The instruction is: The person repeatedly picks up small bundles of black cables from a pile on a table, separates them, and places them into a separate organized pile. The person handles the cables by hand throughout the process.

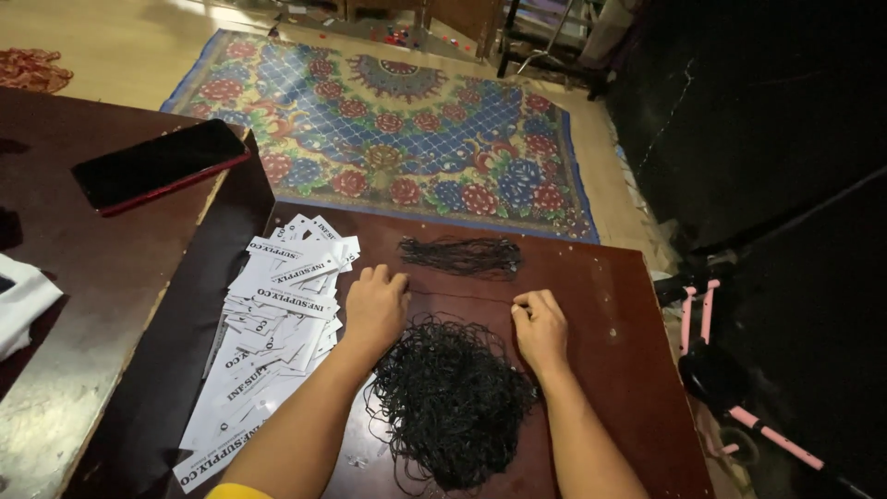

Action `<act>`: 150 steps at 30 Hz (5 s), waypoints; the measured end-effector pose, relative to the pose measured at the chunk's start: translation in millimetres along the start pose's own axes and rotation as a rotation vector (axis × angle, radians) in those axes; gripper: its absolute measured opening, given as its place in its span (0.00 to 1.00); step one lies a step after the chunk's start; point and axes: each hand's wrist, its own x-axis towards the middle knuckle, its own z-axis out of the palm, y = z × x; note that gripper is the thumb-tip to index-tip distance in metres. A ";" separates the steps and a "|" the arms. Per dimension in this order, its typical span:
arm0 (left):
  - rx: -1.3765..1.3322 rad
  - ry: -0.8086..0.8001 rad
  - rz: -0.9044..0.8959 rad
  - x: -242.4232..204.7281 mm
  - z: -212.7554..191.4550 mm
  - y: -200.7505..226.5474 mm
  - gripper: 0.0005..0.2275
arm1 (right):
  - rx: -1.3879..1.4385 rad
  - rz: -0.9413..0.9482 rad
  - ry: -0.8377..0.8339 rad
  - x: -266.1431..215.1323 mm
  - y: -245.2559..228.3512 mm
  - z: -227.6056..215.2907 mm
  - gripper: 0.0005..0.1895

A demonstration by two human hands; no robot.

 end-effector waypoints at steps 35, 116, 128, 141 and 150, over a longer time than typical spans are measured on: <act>0.069 -0.482 -0.195 15.0 -53.7 28.4 0.25 | -0.451 -0.108 -0.137 -8.8 3.2 5.8 0.24; 0.098 -0.589 -0.275 18.6 -50.8 26.2 0.34 | -0.443 0.087 -0.451 1.1 -44.7 -21.7 0.33; 0.025 -0.549 -0.321 19.1 -50.9 24.4 0.35 | -0.399 0.083 -0.399 0.8 -35.3 -19.6 0.34; 0.022 -0.503 -0.291 15.4 -44.1 23.0 0.37 | -0.284 0.182 -0.411 45.0 -51.0 -19.3 0.51; -0.037 -0.587 -0.130 37.0 -60.2 30.2 0.33 | -0.251 -0.049 -0.610 95.3 -50.7 -24.2 0.56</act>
